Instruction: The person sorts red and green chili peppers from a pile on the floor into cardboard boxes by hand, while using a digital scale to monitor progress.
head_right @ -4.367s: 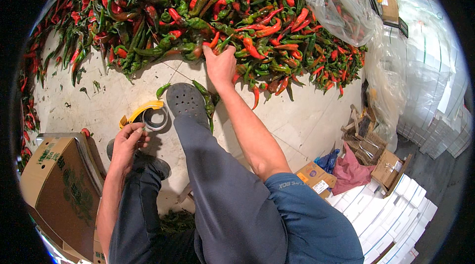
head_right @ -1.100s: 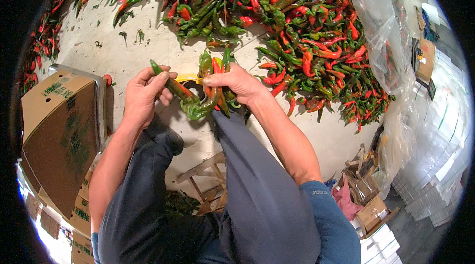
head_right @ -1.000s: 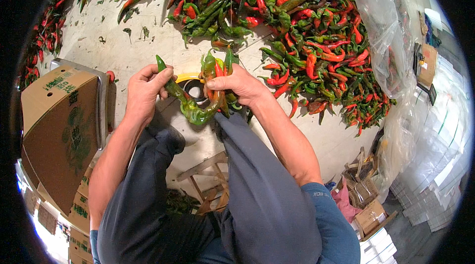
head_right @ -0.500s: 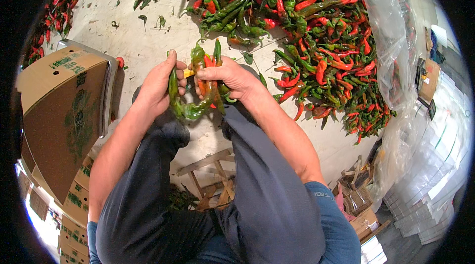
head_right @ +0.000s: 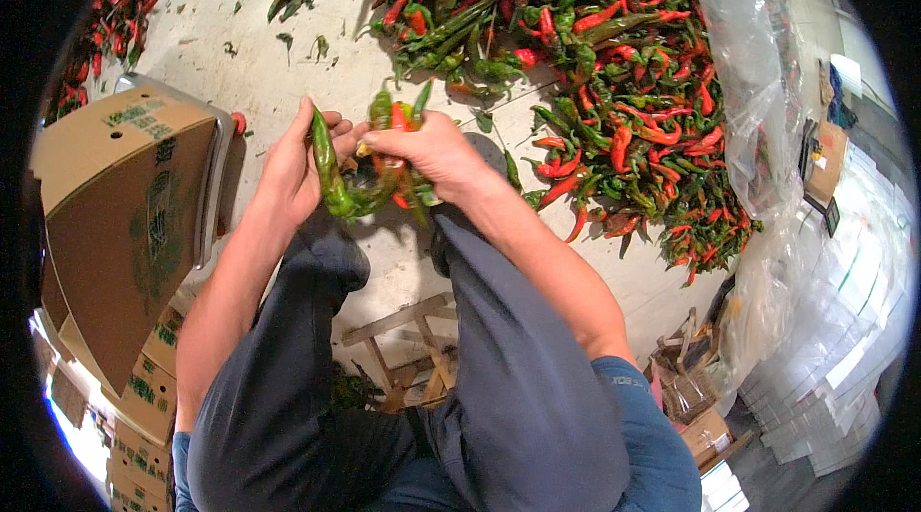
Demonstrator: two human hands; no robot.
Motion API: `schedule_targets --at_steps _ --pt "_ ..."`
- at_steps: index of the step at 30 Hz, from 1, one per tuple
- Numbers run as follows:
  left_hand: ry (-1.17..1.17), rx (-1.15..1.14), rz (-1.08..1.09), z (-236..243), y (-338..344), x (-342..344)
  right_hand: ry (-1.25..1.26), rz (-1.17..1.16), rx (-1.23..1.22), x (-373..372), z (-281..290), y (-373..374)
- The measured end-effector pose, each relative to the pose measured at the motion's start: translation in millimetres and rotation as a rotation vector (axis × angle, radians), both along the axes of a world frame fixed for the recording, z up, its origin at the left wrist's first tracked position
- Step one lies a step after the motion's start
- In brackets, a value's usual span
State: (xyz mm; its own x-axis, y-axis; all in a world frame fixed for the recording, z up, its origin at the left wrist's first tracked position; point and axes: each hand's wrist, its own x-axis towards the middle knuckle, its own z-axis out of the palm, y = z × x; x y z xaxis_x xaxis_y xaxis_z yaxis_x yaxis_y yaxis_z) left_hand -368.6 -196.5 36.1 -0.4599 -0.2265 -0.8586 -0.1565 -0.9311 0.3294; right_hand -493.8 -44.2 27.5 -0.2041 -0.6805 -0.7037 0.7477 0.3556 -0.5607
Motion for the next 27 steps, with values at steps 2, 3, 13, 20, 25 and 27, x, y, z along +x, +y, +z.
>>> schedule_targets --at_steps 2,3,13,20,25,27 --pt "0.065 -0.048 0.034 -3.1 1.0 3.3 0.196 -0.003 0.005 11.3 13.7 -21.5" --pt "0.095 -0.110 -0.049 -0.2 1.4 6.3 0.272 0.015 0.026 14.2 23.9 -32.6" --pt "0.235 -0.464 -0.293 23.1 1.6 6.7 -0.299 -0.341 -0.282 21.2 33.9 -66.6" --pt "0.394 -0.051 -0.137 1.4 -13.2 38.4 -0.068 0.008 -0.266 13.1 25.1 -42.5" --pt "0.499 0.035 -0.071 -1.3 -15.9 46.9 0.703 0.252 -0.136 10.6 37.9 -39.3" --pt "0.519 0.048 -0.059 -2.2 -15.2 47.8 0.818 0.258 -0.114 10.6 36.9 -36.9"
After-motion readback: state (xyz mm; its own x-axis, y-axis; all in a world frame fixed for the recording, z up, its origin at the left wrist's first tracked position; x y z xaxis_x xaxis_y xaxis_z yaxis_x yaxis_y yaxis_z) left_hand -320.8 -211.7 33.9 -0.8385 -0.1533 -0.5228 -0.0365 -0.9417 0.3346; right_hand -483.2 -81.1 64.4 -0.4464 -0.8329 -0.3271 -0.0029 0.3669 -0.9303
